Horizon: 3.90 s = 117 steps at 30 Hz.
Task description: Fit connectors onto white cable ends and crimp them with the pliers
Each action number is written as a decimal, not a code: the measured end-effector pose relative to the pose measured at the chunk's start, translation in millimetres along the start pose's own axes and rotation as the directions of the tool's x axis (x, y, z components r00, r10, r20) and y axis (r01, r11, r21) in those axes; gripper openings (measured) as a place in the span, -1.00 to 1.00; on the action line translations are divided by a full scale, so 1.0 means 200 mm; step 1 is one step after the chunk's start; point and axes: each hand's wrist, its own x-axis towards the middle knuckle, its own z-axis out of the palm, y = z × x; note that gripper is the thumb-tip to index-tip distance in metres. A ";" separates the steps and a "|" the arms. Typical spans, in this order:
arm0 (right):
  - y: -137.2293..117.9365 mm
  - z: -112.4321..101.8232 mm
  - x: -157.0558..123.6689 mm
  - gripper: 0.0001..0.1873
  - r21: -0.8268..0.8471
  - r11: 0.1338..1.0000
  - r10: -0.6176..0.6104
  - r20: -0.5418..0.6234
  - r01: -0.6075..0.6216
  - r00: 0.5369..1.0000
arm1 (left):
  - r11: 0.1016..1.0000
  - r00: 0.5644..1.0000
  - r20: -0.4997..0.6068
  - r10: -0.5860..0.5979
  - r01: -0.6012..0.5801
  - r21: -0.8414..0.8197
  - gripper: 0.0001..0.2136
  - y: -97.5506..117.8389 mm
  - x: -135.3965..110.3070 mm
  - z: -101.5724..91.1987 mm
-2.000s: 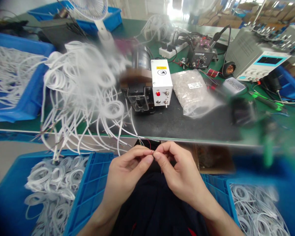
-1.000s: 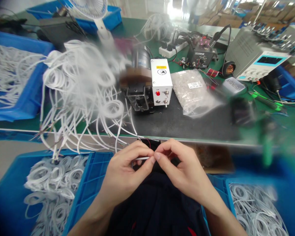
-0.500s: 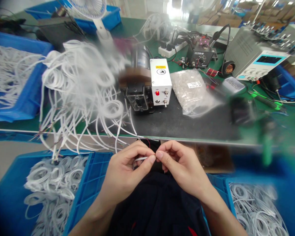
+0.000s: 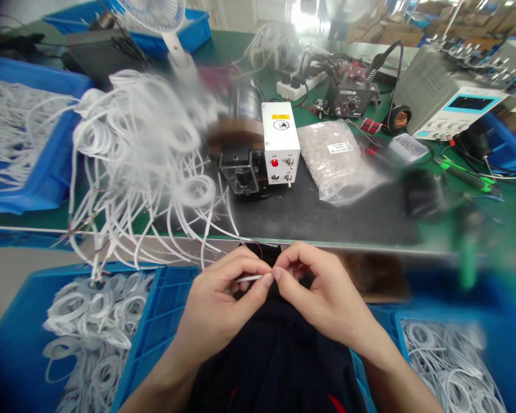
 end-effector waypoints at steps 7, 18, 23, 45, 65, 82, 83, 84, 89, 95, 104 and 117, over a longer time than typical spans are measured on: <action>-0.01 -0.11 0.05 -0.88 -0.022 1.000 0.025 0.234 -0.021 0.972 | 1.000 0.998 0.053 0.023 -0.023 0.011 -0.90 0.00 0.01 -0.02; 0.04 -0.03 0.00 -0.81 0.328 0.917 0.179 0.177 -0.229 0.968 | 0.981 0.994 -0.002 -0.106 0.105 -0.163 -0.88 -0.03 0.01 -0.01; 0.02 0.00 -0.02 -0.81 0.243 0.954 0.169 0.047 -0.175 0.985 | 0.976 0.994 -0.004 -0.111 0.108 -0.189 -0.88 -0.04 0.00 -0.01; 0.00 0.05 -0.03 -0.92 0.090 0.996 0.000 -0.096 0.008 0.995 | 0.894 0.986 0.047 -0.158 0.164 -0.418 -0.92 -0.09 -0.01 0.00; 0.01 0.09 -0.04 -0.86 0.213 0.977 0.036 -0.137 -0.006 0.990 | 0.911 0.988 0.008 -0.156 0.147 -0.386 -0.91 -0.08 -0.02 0.02; 0.04 0.06 -0.05 -0.82 0.166 0.983 0.084 -0.061 -0.073 0.995 | 0.946 0.992 0.013 -0.128 0.127 -0.298 -0.90 -0.07 0.00 0.02; 0.04 0.05 -0.05 -0.81 0.174 0.981 0.091 -0.048 -0.082 0.995 | 0.952 0.992 0.027 -0.120 0.122 -0.281 -0.90 -0.06 0.00 0.02; 0.04 0.05 -0.05 -0.81 0.176 0.981 0.095 -0.038 -0.087 0.995 | 0.956 0.993 0.040 -0.113 0.120 -0.269 -0.91 -0.06 0.01 0.01; 0.05 0.02 -0.04 -0.82 0.194 0.973 0.122 0.025 -0.125 0.992 | 0.967 0.992 0.061 -0.107 0.119 -0.227 -0.90 -0.05 0.01 -0.01; 0.03 0.01 -0.04 -0.93 0.127 0.991 0.044 -0.021 -0.041 0.999 | 0.985 0.996 0.035 -0.084 0.088 -0.148 -0.91 -0.04 0.00 0.01; 0.04 0.05 -0.05 -0.82 -0.043 0.999 0.018 -0.090 -0.022 0.996 | 0.999 1.000 -0.004 -0.027 0.027 -0.041 -0.90 -0.03 0.01 0.02; 0.02 0.02 -0.02 -0.74 0.299 0.921 0.213 0.147 -0.248 0.966 | 0.960 0.980 0.178 -0.091 0.134 -0.247 -0.89 -0.08 0.05 -0.05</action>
